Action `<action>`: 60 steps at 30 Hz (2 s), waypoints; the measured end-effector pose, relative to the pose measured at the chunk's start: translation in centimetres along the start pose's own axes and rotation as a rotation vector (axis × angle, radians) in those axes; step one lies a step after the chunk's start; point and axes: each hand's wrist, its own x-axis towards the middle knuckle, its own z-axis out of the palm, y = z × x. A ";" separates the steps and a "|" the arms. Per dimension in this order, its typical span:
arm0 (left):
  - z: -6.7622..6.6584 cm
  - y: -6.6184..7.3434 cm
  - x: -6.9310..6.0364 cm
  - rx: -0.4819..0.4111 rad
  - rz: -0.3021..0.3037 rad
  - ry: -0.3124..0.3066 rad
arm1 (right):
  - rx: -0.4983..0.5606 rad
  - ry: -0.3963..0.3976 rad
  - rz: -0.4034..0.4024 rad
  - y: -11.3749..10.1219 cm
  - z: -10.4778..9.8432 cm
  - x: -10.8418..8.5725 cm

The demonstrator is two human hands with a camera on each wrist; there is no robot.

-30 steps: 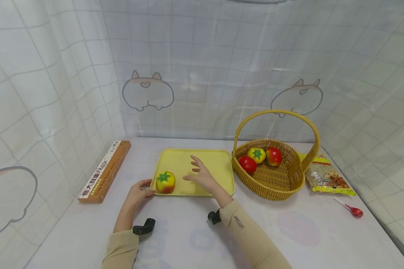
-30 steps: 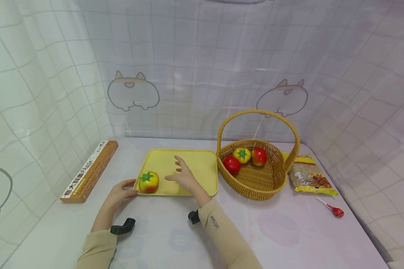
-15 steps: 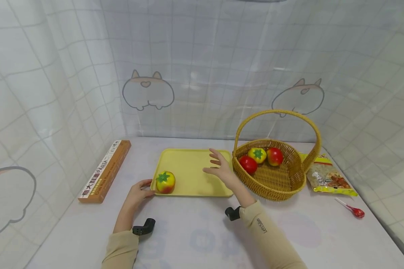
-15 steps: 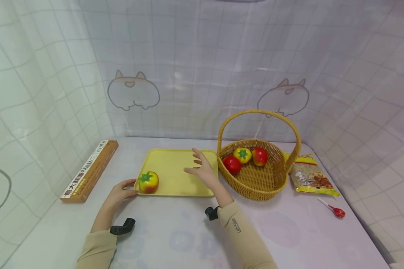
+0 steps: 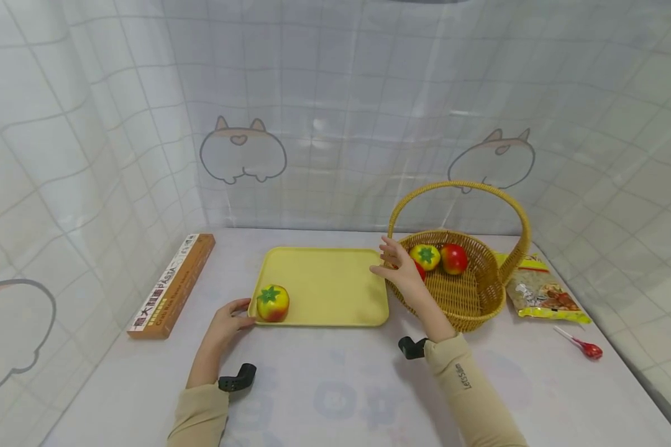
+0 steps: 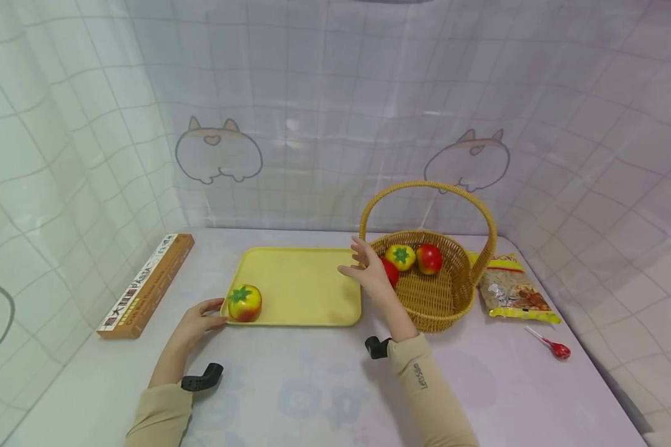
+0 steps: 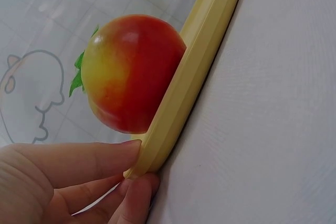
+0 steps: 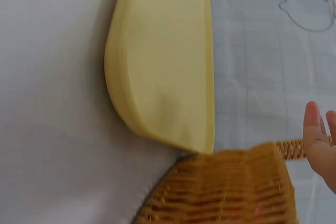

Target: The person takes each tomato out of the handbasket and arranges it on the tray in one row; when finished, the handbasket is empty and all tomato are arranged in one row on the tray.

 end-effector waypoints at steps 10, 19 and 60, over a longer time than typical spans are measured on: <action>0.0 0.1 -0.2 0.008 0.002 0.008 | 0.007 0.056 0.015 0.3 -2.4 0.0; 0.1 0.1 -0.1 -0.002 0.001 0.020 | -0.041 0.152 0.086 1.7 -4.3 0.7; 0.1 -0.3 0.1 -0.006 -0.014 0.019 | -0.311 0.327 0.331 3.7 -4.9 1.4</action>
